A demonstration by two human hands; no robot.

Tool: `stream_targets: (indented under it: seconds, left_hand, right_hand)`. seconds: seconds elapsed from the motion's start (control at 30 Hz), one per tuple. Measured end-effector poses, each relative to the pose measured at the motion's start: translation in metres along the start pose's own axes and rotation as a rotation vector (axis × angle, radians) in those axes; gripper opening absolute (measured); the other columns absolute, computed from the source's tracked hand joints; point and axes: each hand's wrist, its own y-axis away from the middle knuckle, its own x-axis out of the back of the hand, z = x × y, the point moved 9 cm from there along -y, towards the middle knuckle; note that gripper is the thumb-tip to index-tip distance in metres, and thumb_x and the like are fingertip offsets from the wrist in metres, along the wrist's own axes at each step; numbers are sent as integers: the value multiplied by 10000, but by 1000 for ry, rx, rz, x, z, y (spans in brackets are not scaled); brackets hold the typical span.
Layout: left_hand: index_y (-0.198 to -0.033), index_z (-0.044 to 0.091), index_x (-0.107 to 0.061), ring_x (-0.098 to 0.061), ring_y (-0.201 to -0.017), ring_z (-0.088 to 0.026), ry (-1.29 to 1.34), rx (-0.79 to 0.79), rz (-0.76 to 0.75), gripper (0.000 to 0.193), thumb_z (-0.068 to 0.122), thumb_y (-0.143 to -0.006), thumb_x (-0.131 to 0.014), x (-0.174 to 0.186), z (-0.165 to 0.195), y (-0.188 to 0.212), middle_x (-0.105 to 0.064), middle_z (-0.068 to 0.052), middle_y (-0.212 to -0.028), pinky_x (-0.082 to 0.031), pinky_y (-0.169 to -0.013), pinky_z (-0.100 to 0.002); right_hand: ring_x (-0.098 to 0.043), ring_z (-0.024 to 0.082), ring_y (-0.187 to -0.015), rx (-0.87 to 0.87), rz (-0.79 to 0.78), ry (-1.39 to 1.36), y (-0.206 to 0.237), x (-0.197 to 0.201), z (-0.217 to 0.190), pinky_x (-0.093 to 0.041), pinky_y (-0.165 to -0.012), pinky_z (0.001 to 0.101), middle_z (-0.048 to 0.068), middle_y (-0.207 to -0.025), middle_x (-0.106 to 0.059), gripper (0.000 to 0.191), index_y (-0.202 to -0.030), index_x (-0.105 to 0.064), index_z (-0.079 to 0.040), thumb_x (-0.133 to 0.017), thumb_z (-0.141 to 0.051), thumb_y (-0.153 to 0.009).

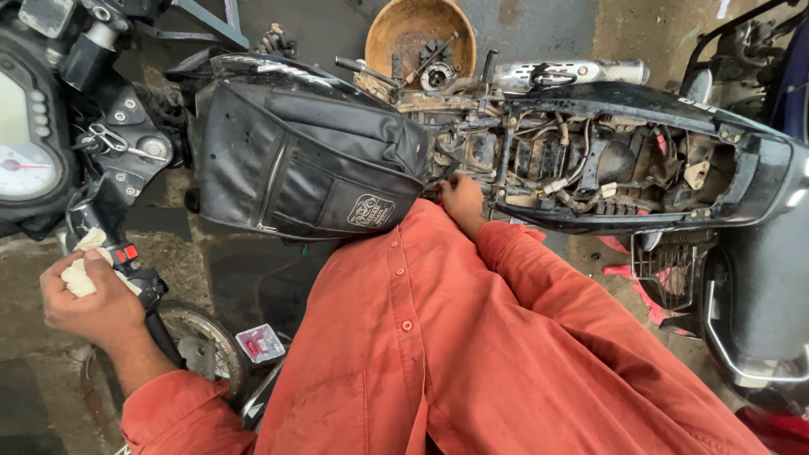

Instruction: The person wipes the exposed engine and frame area of a motorcycle with a white cloth, moving around the bike to reach different sections. They repeatedly rub and wipe the same areas while occasionally stepping back to reposition.

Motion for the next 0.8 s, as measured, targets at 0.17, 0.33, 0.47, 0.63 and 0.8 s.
stream_targets:
  seconds: [0.17, 0.33, 0.47, 0.63, 0.8]
  left_hand:
    - [-1038, 17, -681, -623, -961, -359, -263, -273, 42, 99, 105, -1015, -719, 3, 58, 8, -648, -149, -986, -478, -892, -481]
    - [-1187, 45, -651, -648, -1031, -283, 414, -34, -482, 302, 251, -974, -706, -97, 153, 72, -609, -133, -1178, -532, -939, -393]
    - [-1351, 3, -534, -591, -1217, -282, 861, -170, -1237, 422, 247, -1010, -587, -211, 265, 145, -603, -176, -1294, -452, -1046, -386]
    - [-1113, 44, -701, -682, -1056, -291, 620, -289, -1278, 260, 246, -1080, -542, -277, 293, 213, -721, -171, -1113, -528, -924, -386]
    - [-1098, 65, -709, -733, -741, -181, 566, 72, -1525, 227, 221, -1032, -558, -337, 272, 285, -776, -130, -909, -580, -703, -346]
  right_hand:
    - [-691, 411, -877, 58, 74, -15, 4, -8, 1, -528, -784, 502, 226, -930, -743, 274, -939, -729, -13, -673, -280, -911]
    - [-724, 276, -825, -319, -279, -637, 17, -61, 22, -567, -784, 419, 122, -902, -771, 273, -950, -769, -63, -560, -238, -928]
    - [-706, 248, -849, -469, -661, -1174, 61, -99, 1, -568, -824, 397, 110, -960, -749, 350, -1042, -700, -40, -596, -373, -1012]
    - [-705, 165, -997, -234, -834, -1350, 125, -80, -1, -559, -909, 332, 50, -1124, -742, 383, -1248, -655, -65, -580, -306, -959]
    - [-632, 204, -847, -33, -700, -787, 168, -57, 84, -535, -731, 366, 99, -1017, -707, 315, -1207, -712, -9, -577, -44, -926]
